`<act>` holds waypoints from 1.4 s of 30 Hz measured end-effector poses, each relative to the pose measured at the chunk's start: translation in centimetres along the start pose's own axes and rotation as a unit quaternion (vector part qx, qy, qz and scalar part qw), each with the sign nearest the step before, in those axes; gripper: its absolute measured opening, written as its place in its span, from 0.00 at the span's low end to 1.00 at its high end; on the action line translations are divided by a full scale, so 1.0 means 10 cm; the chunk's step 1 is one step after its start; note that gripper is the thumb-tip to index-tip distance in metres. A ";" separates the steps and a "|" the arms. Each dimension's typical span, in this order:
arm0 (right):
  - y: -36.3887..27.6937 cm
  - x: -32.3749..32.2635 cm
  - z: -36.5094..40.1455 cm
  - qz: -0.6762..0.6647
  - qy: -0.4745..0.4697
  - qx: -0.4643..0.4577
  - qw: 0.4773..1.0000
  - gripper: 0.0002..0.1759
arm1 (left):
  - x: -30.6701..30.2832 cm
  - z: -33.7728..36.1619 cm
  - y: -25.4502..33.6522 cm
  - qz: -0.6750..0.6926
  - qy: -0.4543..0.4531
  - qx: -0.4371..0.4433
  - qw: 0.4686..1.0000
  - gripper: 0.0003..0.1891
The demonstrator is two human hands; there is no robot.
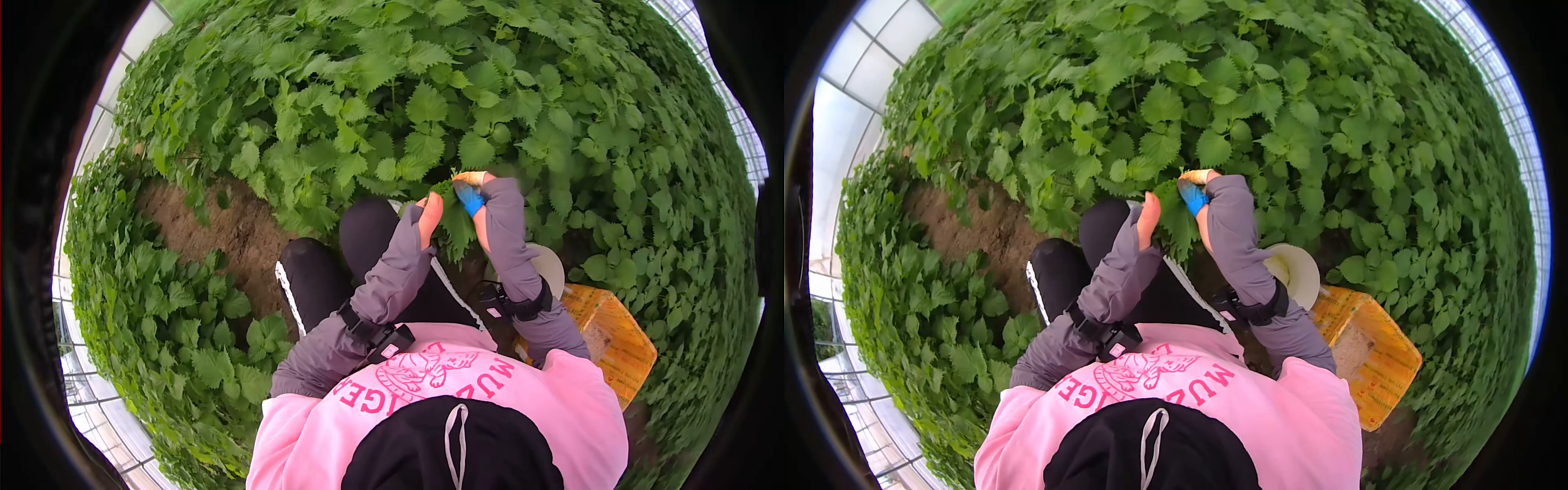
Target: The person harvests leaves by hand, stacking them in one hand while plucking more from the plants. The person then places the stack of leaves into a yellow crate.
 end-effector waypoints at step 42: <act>0.03 -0.75 -0.37 -0.149 -0.017 0.069 0.986 0.10 | -0.25 -0.08 -0.13 0.238 -0.143 -0.123 0.953 0.17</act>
Point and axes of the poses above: each hand's wrist, its own z-axis away from the middle knuckle, its own x-axis out of the palm, y = z × x, the point moved 5 cm from there along -z, towards the middle knuckle, and after that the axes turned 6 degrees about -z, right-handed, at the moved point
